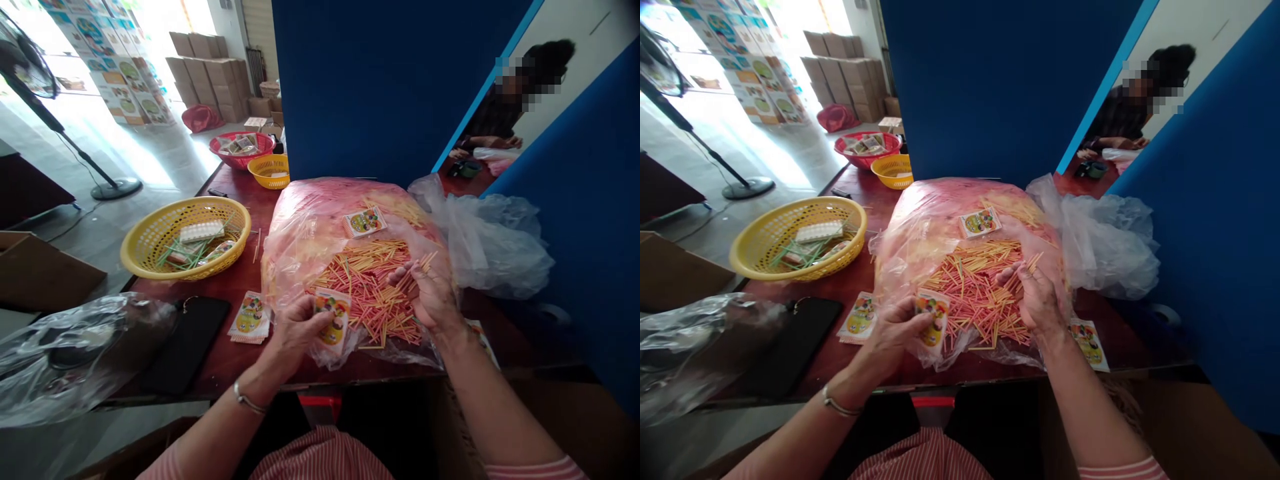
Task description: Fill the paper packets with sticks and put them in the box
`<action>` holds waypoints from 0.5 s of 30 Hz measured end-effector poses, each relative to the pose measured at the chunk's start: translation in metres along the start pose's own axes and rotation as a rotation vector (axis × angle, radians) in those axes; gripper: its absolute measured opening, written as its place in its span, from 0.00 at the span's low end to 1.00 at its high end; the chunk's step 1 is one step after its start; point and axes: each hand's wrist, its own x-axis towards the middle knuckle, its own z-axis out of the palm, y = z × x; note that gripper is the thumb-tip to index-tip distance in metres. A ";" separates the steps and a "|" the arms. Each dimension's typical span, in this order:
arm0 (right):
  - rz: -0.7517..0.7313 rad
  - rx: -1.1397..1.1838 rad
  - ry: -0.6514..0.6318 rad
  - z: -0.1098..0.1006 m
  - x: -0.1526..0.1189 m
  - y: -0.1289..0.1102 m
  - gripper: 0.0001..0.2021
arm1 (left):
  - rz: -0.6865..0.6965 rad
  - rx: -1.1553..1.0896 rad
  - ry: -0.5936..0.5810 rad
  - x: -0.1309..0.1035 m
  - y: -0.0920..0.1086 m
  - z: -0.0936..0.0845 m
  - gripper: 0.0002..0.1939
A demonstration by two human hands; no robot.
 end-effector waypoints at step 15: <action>-0.119 0.105 -0.179 0.053 -0.041 -0.018 0.07 | 0.358 0.613 -0.198 0.016 -0.038 0.014 0.06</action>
